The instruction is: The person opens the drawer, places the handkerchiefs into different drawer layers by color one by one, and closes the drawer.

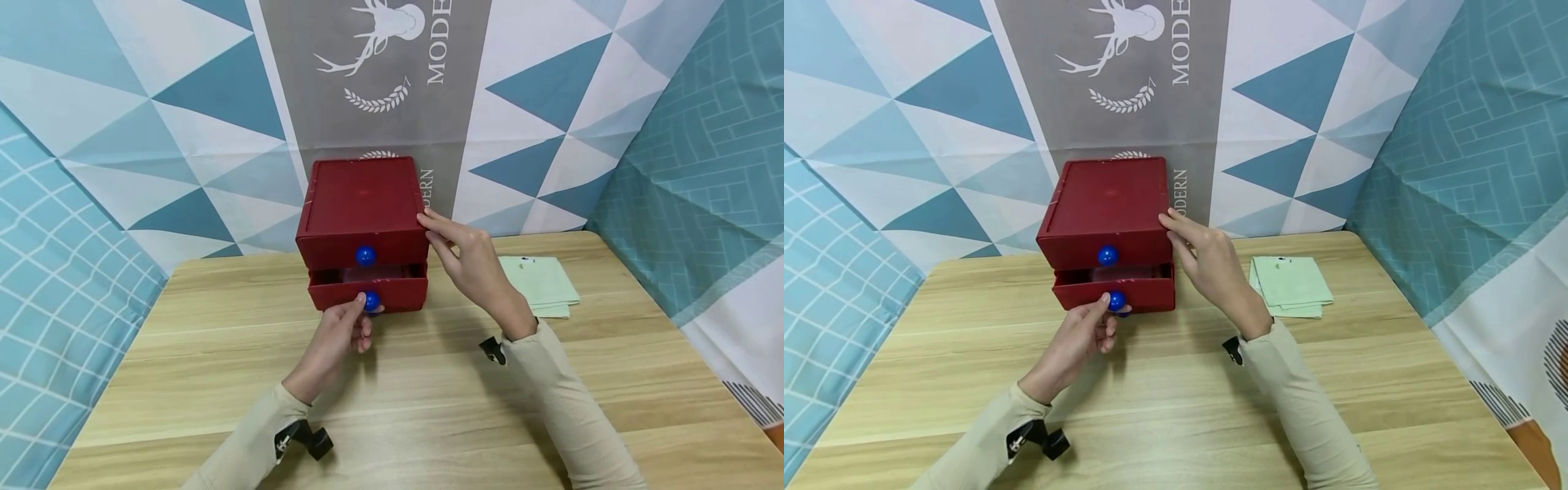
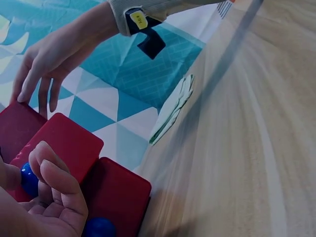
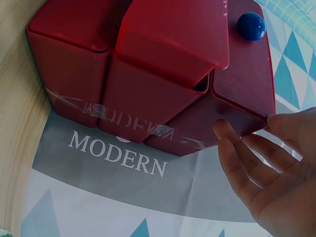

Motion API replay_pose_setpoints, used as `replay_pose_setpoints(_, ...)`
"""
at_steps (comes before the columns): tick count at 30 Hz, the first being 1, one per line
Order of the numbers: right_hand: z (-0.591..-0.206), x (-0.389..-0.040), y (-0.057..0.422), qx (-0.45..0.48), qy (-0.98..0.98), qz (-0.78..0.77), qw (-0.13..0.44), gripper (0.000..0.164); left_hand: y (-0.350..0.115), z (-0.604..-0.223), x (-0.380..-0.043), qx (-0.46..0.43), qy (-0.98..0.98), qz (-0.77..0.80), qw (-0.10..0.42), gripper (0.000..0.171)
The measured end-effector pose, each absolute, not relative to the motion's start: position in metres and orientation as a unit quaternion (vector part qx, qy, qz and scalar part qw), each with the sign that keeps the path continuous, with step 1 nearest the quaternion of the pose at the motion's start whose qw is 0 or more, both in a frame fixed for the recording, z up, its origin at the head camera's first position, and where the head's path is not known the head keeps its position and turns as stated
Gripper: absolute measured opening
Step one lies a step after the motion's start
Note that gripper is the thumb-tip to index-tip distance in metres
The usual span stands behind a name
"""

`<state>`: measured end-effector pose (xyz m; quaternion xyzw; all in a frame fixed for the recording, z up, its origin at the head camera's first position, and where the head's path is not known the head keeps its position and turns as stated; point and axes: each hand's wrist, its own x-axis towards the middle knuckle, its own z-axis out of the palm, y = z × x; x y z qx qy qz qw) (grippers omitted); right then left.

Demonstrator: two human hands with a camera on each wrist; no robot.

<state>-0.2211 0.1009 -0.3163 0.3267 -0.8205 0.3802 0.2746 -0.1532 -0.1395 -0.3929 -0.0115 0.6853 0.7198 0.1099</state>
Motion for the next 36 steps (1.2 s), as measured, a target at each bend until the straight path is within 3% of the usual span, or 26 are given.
replay_pose_setpoints(20, -0.32, -0.22, 0.099, 0.321, -0.819, 0.387, 0.275, 0.038, -0.136, -0.394, -0.179, -0.02, 0.657, 0.746, 0.106, 0.052)
replay_pose_setpoints(36, -0.317, -0.219, 0.099, 0.322, -0.816, 0.399, 0.268, 0.037, -0.134, -0.396, -0.18, -0.022, 0.663, 0.744, 0.084, 0.055)
